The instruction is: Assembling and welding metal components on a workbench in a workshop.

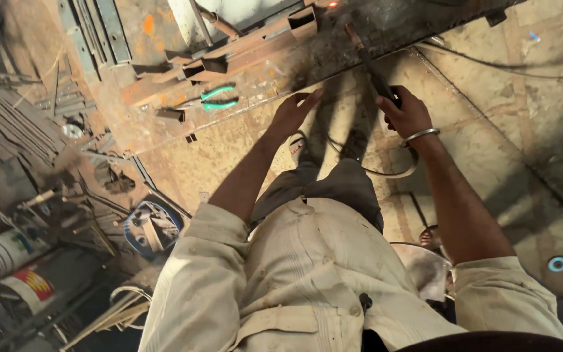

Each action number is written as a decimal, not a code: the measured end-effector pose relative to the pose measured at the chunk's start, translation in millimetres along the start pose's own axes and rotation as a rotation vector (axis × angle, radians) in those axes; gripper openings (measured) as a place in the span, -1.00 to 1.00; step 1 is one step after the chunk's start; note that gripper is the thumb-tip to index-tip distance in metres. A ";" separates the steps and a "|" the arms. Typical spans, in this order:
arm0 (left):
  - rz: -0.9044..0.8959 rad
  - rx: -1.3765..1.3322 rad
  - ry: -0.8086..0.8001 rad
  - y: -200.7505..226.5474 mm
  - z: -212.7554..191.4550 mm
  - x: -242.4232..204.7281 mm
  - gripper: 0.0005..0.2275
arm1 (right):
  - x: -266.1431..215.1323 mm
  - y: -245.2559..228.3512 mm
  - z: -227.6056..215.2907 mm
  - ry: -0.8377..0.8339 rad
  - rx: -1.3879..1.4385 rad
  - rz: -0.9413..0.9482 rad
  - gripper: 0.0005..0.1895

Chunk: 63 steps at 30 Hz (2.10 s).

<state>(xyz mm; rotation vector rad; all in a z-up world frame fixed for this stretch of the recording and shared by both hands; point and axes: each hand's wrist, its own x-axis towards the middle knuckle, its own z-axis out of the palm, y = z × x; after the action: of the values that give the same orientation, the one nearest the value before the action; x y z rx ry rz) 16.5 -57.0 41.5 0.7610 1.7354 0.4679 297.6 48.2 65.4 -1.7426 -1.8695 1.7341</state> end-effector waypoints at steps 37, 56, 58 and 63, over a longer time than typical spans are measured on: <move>-0.231 0.459 0.340 -153.7 46.8 -104.6 -0.30 | 80.7 19.4 -16.5 -0.041 0.124 -0.249 -0.56; -0.131 0.494 0.396 -165.8 44.2 -111.7 -0.31 | 61.1 62.9 -49.5 -0.007 0.432 -0.153 -0.58; -0.148 0.492 0.389 -164.5 44.6 -115.4 -0.31 | 57.7 64.0 -54.7 0.008 0.480 -0.157 -0.58; -0.161 0.488 0.367 -179.8 41.7 -122.3 -0.30 | 53.7 65.3 -70.8 0.130 0.525 -0.172 -0.60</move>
<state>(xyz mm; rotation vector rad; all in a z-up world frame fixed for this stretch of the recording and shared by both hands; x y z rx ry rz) 30.7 -273.4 -3.1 0.9041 2.2781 0.0677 367.9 115.1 12.9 -1.4078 -1.3062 1.7819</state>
